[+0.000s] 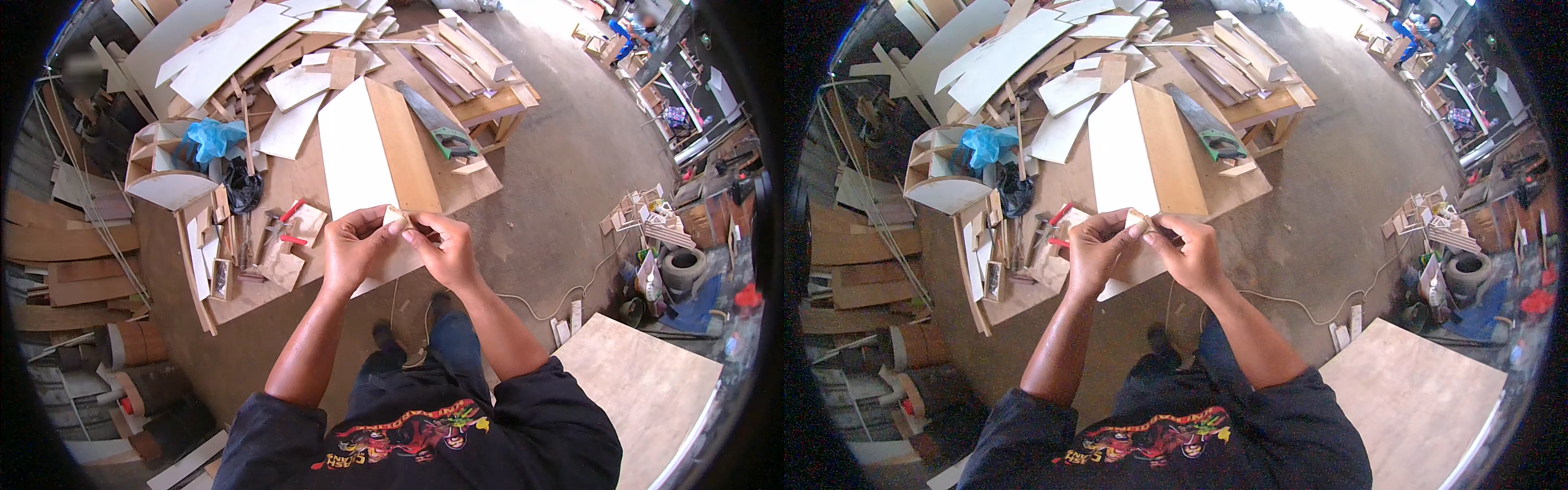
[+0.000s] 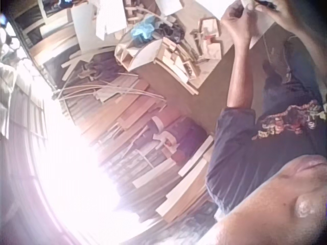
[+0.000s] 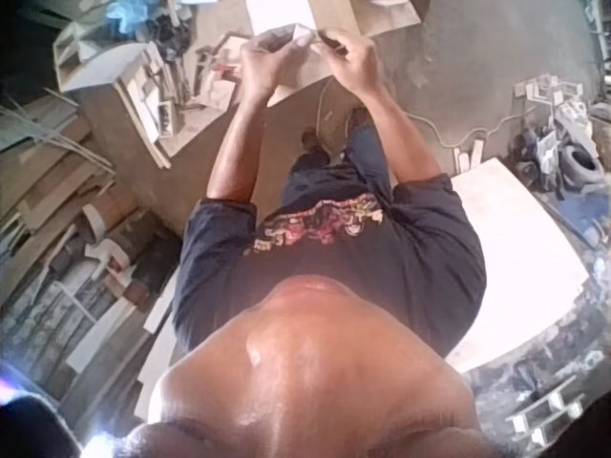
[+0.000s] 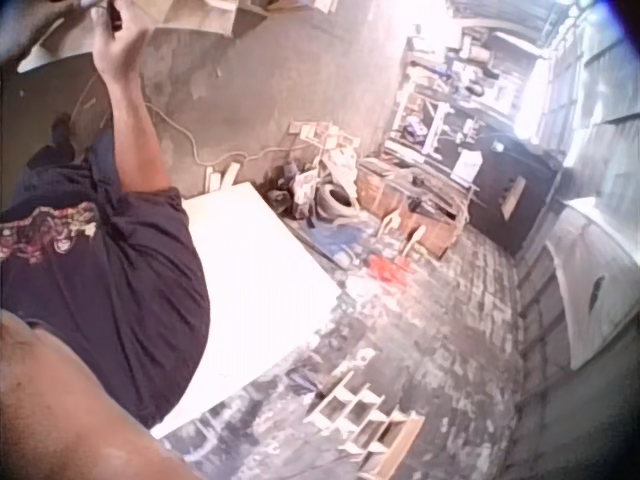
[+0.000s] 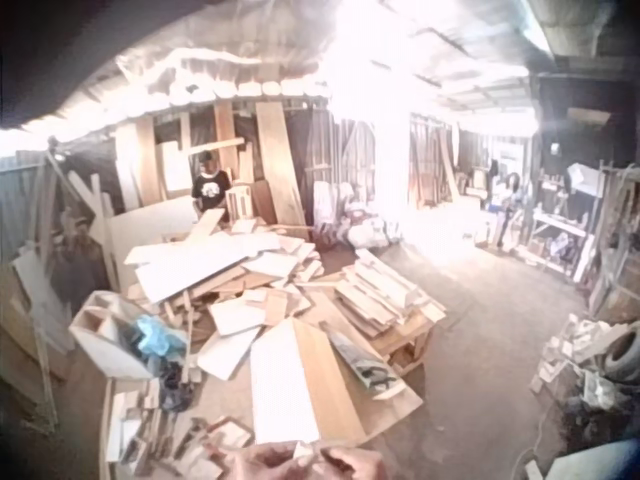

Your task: The person constructs a wooden box by fitting plywood panels together, applying glue to the edges, and using a hammer to drive small nails through the joints.

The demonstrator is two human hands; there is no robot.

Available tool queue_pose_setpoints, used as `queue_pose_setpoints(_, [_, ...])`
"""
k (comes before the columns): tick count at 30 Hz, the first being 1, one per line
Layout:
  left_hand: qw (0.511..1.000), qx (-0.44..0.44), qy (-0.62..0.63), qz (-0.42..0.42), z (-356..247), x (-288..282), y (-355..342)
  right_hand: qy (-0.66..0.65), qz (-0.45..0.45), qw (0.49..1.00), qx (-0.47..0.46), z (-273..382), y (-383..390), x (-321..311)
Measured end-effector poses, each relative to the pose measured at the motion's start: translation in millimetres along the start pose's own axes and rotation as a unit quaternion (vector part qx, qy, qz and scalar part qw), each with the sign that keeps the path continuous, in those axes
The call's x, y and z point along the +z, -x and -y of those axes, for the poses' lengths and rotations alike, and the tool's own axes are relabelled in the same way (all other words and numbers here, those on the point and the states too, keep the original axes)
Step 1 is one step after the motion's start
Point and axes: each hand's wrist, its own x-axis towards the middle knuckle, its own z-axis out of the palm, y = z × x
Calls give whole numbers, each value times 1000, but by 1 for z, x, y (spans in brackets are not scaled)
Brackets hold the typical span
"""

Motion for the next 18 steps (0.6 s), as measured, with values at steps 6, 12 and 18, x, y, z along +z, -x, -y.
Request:
queue_pose_setpoints(6, [1000,5,13,-16,25,34,-44,-25,42,998,34,-43,-33,-42])
queue_pose_setpoints(12, [997,-36,3,-70,59,86,-101,-66,101,989,90,-105,-83,-97])
queue_pose_setpoints(18, [991,-87,10,-99,88,129,-150,-101,143,976,129,-165,-119,-139])
